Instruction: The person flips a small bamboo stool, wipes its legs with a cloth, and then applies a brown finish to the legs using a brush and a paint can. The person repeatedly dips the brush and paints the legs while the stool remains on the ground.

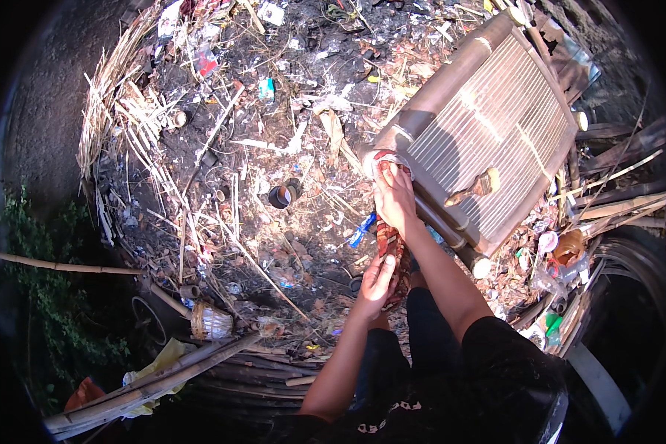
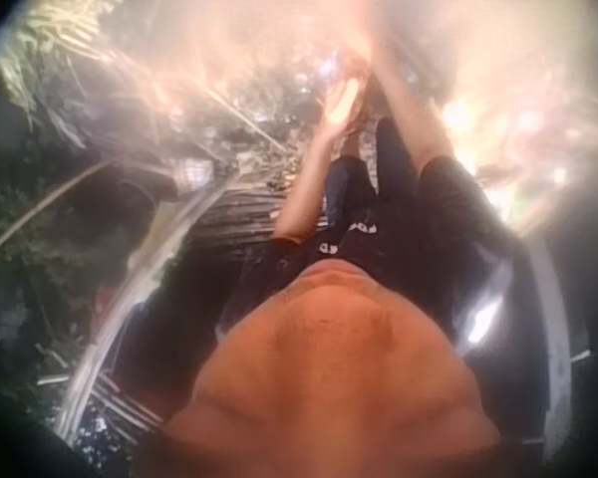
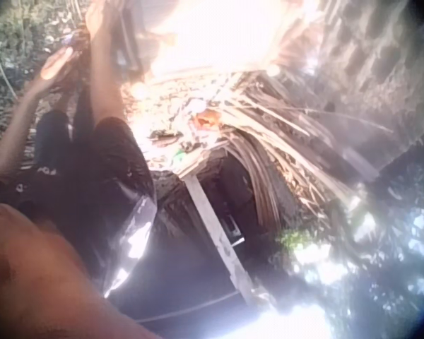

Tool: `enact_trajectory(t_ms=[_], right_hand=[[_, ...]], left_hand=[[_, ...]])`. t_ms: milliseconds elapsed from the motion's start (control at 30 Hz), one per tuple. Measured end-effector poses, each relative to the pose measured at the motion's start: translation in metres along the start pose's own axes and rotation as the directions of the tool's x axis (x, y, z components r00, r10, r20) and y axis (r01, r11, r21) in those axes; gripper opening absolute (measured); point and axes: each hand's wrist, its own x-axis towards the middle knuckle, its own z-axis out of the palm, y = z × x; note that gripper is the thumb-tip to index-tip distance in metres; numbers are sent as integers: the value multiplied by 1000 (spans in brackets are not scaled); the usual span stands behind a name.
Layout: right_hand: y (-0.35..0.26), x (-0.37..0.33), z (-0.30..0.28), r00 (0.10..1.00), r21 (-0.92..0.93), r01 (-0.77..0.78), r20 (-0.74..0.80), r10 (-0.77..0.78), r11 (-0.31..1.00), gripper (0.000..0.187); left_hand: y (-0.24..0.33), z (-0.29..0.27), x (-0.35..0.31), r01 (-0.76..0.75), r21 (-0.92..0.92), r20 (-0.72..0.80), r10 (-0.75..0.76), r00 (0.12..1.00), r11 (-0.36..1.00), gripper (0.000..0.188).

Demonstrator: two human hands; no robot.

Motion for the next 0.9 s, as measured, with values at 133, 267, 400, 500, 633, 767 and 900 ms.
enact_trajectory(t_ms=[133,267,400,500,633,767,900], right_hand=[[-5,4,-7,994,41,-38,100,34,998,55],[-4,5,-8,984,-17,115,141,-111,993,55],[5,3,-13,978,61,103,175,-112,993,52],[7,-11,-23,960,-27,195,211,-185,980,49],[4,4,-26,995,-47,91,39,-90,995,46],[8,5,-36,946,-64,157,296,-131,986,46],[2,18,-37,980,-74,133,157,-120,988,52]], left_hand=[[-2,-1,7,23,-37,-8,-23,1000,999,40],[-1,5,4,59,-89,-22,-62,998,994,40],[-4,4,3,54,-55,-10,-55,998,997,43],[-3,8,-3,72,-42,-20,-73,997,997,41],[5,13,-2,44,-60,-35,-47,998,997,34],[6,18,-2,56,-89,-72,-62,995,994,30],[7,18,3,18,-97,-38,-22,999,995,30]])
